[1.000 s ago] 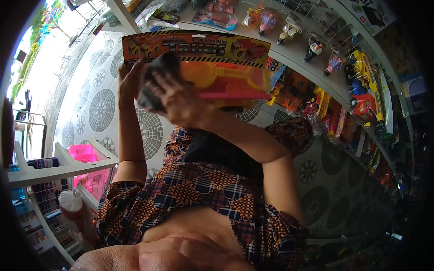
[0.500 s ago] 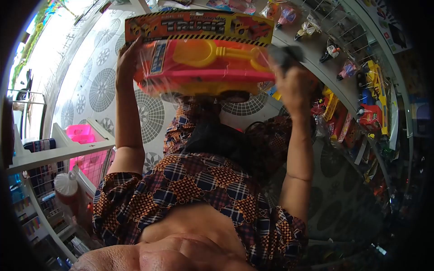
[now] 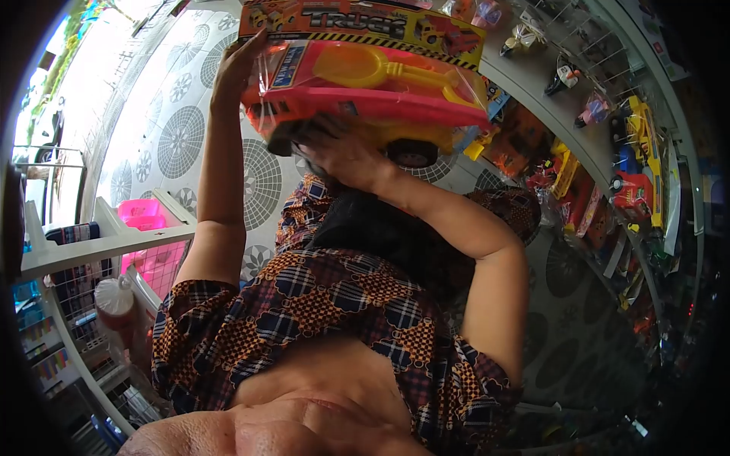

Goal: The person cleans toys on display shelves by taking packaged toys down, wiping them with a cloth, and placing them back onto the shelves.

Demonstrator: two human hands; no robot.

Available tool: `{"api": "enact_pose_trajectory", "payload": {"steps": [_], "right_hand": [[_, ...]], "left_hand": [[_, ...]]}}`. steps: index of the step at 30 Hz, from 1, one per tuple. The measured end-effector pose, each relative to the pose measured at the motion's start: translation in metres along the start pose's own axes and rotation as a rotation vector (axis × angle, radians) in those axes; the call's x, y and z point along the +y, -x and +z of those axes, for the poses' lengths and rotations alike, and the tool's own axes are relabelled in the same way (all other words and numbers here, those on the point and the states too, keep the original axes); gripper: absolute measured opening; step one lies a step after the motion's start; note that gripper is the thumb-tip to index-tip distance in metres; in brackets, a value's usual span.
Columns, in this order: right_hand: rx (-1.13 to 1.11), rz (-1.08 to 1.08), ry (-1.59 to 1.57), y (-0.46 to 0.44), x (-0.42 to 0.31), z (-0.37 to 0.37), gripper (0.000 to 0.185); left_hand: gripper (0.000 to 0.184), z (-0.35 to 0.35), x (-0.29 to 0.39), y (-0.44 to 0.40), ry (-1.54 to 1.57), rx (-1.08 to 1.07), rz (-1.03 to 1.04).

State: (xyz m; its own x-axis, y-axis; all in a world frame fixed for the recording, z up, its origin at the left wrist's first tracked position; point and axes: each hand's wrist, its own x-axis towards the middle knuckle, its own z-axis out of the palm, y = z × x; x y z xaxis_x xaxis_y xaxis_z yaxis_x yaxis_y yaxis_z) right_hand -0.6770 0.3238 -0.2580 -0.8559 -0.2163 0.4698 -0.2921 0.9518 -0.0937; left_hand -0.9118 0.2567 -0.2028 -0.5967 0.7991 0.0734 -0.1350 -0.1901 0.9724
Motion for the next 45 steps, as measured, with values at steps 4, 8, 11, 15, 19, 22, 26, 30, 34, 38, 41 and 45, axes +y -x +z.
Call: {"api": "enact_pose_trajectory", "payload": {"steps": [4,8,11,15,19,22,26,30,34,38,41,45], "right_hand": [[-0.146,-0.058,0.249,0.051,0.021,-0.029,0.03],[-0.142,0.19,0.408,0.128,0.042,-0.068,0.034],[-0.036,0.428,0.492,0.158,0.054,-0.089,0.032],[0.65,1.094,-0.709,0.173,0.066,-0.091,0.028],[0.66,1.02,-0.723,0.165,0.082,-0.072,0.038],[0.939,0.973,-1.34,0.106,0.074,-0.07,0.04],[0.462,1.024,-1.163,0.123,0.104,-0.041,0.032],[0.7,0.985,-0.616,0.085,0.078,-0.059,0.037],[0.884,1.018,-0.96,0.06,0.09,-0.105,0.051],[0.151,0.598,-0.609,0.008,0.078,-0.108,0.055],[-0.308,0.396,0.027,-0.027,0.078,-0.089,0.059],[-0.363,0.254,0.128,-0.048,0.082,-0.076,0.057]], "left_hand": [[0.034,-0.024,-0.006,0.0,0.022,0.068,0.01],[0.034,-0.038,-0.006,0.012,-0.001,0.124,0.073],[0.029,-0.047,-0.007,0.022,-0.043,0.185,0.182],[0.023,-0.066,-0.011,0.049,-0.152,0.173,0.292],[0.018,-0.076,-0.01,0.051,-0.213,-0.255,0.786],[0.012,-0.073,-0.009,0.066,-0.355,-0.221,0.888],[0.004,-0.079,-0.017,0.09,-0.271,0.075,0.55],[0.011,-0.072,-0.017,0.103,-0.086,0.235,0.425],[0.011,-0.058,-0.019,0.104,-0.199,0.242,0.52],[0.008,-0.037,-0.018,0.103,-0.419,0.319,0.668],[0.005,-0.034,-0.022,0.097,-0.375,0.305,0.647],[0.018,-0.024,-0.027,0.088,-0.372,0.309,0.684]]}}
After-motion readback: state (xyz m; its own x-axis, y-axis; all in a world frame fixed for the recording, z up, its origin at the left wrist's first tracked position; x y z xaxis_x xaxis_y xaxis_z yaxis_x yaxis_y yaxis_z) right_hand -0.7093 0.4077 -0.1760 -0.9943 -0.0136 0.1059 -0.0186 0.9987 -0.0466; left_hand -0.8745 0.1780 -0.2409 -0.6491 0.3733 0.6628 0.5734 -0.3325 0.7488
